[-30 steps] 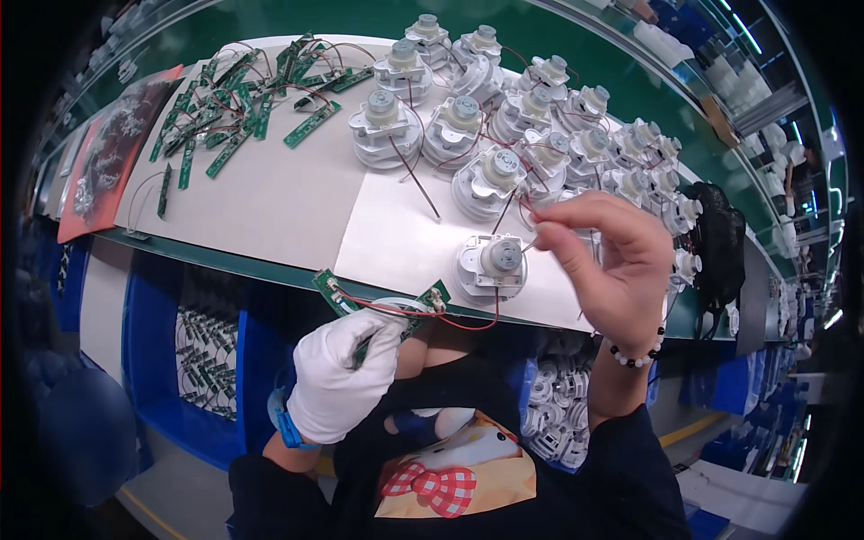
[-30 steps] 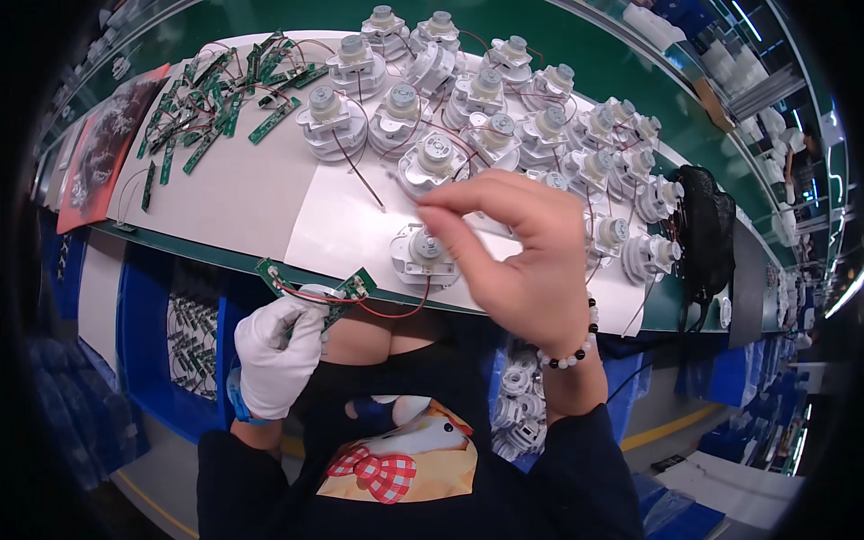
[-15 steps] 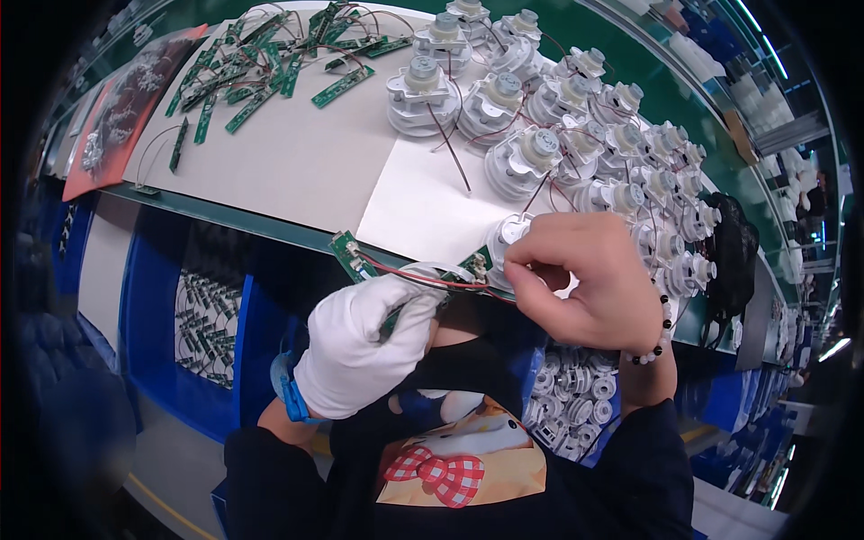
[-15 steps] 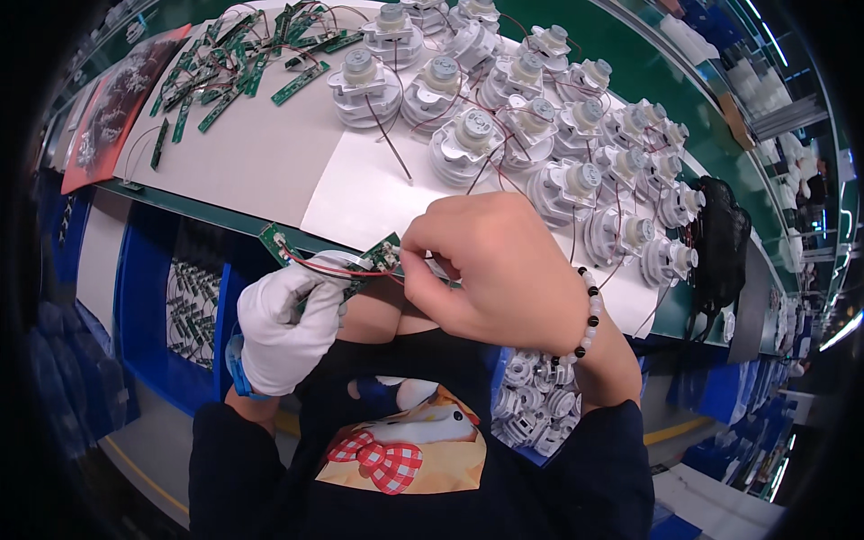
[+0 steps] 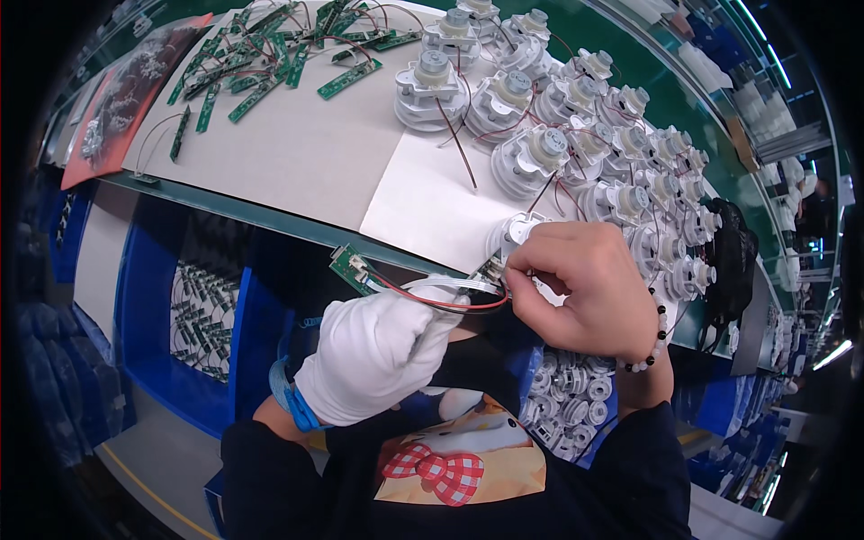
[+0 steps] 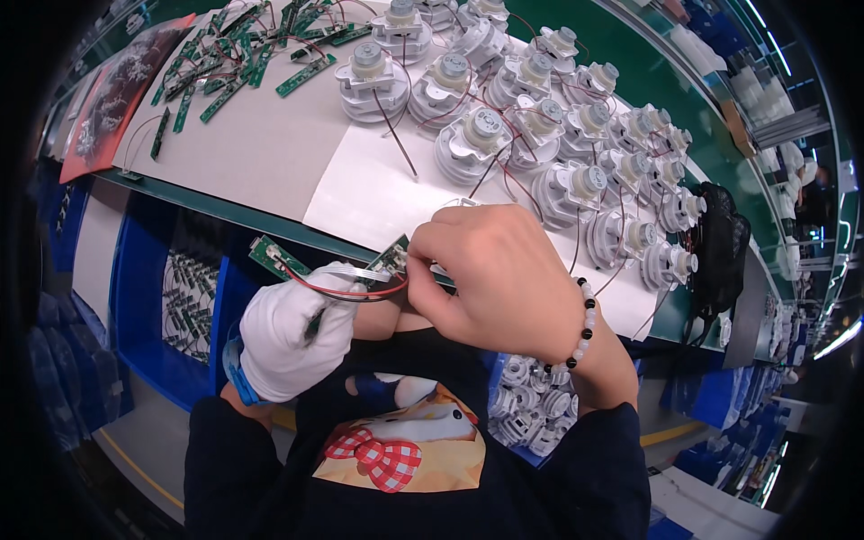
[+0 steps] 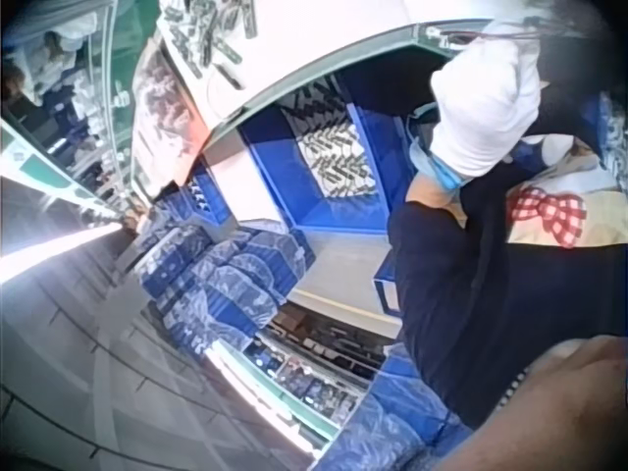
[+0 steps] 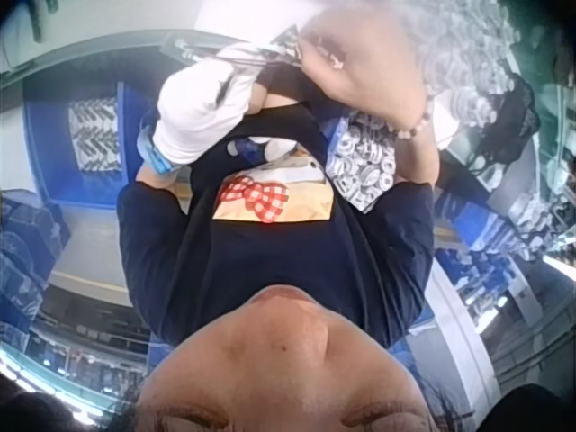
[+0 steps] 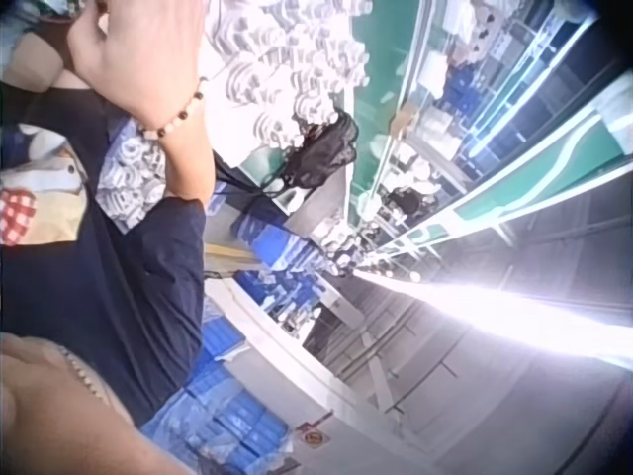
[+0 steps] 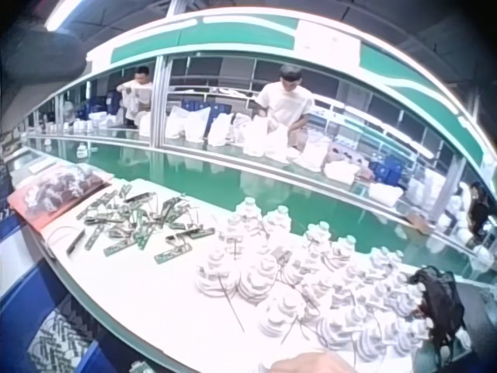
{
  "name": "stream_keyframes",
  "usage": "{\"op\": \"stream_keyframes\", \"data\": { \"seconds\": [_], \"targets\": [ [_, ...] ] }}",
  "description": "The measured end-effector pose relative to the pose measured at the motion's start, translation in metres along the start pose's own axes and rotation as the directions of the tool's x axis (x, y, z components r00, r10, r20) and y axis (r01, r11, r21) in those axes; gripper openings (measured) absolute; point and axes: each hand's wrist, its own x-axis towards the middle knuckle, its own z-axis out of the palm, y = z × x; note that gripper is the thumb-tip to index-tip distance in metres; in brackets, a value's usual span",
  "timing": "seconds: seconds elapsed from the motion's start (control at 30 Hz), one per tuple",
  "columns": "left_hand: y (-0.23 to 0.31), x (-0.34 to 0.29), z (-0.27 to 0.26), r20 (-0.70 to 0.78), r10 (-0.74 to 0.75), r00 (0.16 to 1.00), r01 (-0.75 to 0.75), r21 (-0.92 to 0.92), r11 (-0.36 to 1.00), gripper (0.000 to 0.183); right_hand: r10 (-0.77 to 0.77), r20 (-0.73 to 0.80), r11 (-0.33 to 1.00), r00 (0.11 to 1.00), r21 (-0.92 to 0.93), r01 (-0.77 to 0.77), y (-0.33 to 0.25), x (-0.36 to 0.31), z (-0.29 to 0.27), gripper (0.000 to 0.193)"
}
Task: The person assembles small electronic devices by connecting wires from white plastic housings to green circuit boards. They pick up a housing, insert the wires into the board, and place the completed unit on the table. The process is repeated for multiple units in a factory setting.
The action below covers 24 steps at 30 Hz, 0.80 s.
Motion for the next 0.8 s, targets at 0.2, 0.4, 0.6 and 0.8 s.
{"op": "stream_keyframes", "data": {
  "seconds": [0.2,0.4,0.6,0.8],
  "targets": [
    [0.004,-0.002,-0.007,0.093,-0.129,0.987,0.125,0.041,0.991,0.012,-0.072,-0.076,0.96,0.995,-0.275,0.048,-0.006,-0.005,0.0,0.009],
    [0.0,0.002,-0.001,-0.013,-0.027,1.0,0.027,0.012,1.0,0.01,-0.259,-0.011,0.873,0.966,-0.432,0.229,-0.005,-0.01,-0.001,0.018],
    [-0.002,0.0,0.001,0.005,-0.055,0.998,0.055,-0.015,0.998,0.011,-0.321,0.022,0.817,0.947,-0.5,0.288,-0.001,-0.009,-0.002,0.021],
    [-0.003,-0.002,0.004,0.024,-0.095,0.995,0.096,-0.035,0.995,0.012,-0.3,-0.069,0.893,0.952,-0.37,0.254,0.008,-0.01,0.006,0.021]
  ]
}}
